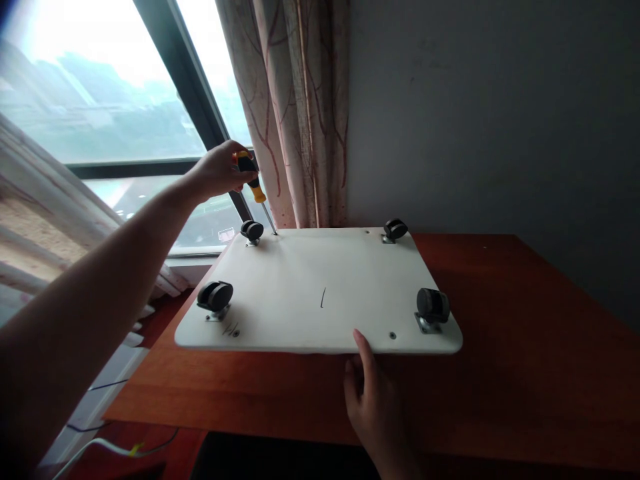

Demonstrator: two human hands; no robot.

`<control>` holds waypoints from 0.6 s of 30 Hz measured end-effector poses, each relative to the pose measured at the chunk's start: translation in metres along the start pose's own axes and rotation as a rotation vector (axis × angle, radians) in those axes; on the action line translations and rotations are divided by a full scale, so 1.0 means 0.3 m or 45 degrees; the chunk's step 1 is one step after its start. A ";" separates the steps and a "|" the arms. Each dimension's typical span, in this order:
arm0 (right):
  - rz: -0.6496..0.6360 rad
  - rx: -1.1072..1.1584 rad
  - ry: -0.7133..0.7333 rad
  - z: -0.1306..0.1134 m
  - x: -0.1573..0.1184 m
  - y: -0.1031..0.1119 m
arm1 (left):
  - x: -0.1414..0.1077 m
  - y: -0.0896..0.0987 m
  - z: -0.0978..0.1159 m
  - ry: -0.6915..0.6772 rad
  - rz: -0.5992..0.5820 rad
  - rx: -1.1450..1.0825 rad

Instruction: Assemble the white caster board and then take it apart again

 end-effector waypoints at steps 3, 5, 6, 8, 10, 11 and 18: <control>-0.001 0.007 0.006 0.000 -0.001 0.000 | -0.017 0.013 0.018 0.035 -0.016 0.089; 0.005 0.003 0.015 0.000 0.000 0.000 | -0.035 0.026 0.040 0.065 0.093 0.275; 0.011 0.002 0.018 0.000 0.000 0.000 | -0.043 0.030 0.050 0.077 0.144 0.356; 0.017 0.003 0.024 0.000 0.001 0.000 | -0.053 0.033 0.065 0.099 0.193 0.444; 0.017 0.000 0.030 -0.001 0.001 0.000 | -0.050 0.030 0.070 0.097 0.178 0.456; 0.019 -0.004 0.031 -0.001 0.001 0.000 | -0.045 0.027 0.070 0.086 0.151 0.438; 0.017 -0.047 0.025 -0.002 0.001 0.001 | -0.030 0.028 0.060 0.116 0.048 0.399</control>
Point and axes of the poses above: each hand's wrist, its own x-axis towards the middle knuckle, its own y-axis out of the back of the hand, z = x × y, the point moved 2 cm from there along x, towards the middle knuckle, and after that the axes turned 8 degrees about -z, right-handed, at the moved point
